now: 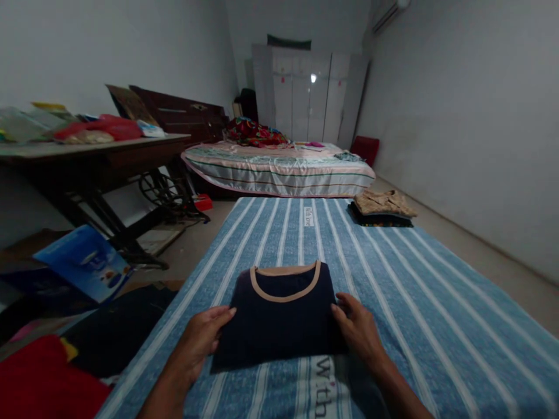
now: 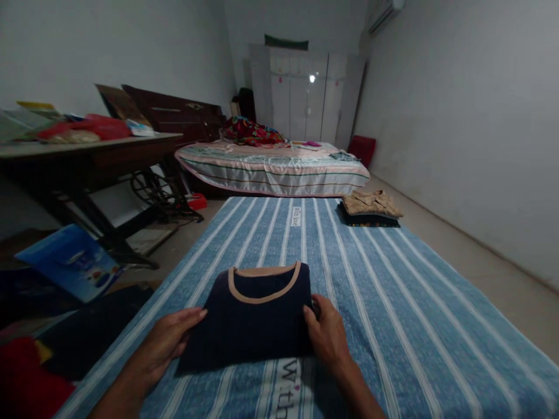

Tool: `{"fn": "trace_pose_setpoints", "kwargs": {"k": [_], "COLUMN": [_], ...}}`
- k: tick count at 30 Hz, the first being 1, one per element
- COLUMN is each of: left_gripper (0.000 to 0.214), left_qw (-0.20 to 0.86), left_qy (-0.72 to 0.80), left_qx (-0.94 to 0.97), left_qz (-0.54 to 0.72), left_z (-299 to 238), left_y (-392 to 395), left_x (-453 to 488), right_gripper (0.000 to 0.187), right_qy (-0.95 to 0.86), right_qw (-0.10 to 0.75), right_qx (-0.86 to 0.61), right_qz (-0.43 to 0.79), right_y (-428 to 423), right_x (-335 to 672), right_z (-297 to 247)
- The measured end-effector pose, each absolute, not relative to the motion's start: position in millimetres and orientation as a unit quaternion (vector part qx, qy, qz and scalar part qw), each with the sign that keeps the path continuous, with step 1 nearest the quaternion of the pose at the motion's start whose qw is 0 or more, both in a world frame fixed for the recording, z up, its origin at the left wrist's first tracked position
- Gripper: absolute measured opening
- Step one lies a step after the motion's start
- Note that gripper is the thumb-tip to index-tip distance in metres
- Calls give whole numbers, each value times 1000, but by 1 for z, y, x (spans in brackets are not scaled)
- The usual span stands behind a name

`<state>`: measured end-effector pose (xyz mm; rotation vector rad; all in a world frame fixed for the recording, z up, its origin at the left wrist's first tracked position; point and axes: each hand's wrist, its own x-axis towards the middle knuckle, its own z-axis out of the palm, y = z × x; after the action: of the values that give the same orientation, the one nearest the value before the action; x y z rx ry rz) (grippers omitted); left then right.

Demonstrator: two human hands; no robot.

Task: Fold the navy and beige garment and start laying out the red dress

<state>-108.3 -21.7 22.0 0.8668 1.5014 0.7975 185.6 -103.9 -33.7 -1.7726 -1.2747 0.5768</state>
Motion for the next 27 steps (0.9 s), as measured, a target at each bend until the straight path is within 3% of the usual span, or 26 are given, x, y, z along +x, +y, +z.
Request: {"fn": "trace_pose_setpoints", "kwargs": {"k": [6, 16, 21, 27], "left_gripper": [28, 16, 11, 25], "left_qw": [631, 665, 675, 681], "left_qy": [609, 592, 590, 565], "left_qx": [339, 323, 312, 306], "left_qz": [341, 320, 313, 350], "left_z": [16, 19, 27, 29], "left_y": [-12, 1, 3, 2], "left_x": [-111, -109, -103, -94], "right_gripper": [36, 21, 28, 15], "right_qy": [-371, -287, -294, -366], "right_qw": [445, 430, 425, 475], "right_qx": [-706, -656, -638, -625], "right_qz": [409, 549, 571, 500], "right_y": [-81, -70, -68, -68], "right_x": [202, 197, 194, 186], "right_z": [-35, -38, -41, -35]}}
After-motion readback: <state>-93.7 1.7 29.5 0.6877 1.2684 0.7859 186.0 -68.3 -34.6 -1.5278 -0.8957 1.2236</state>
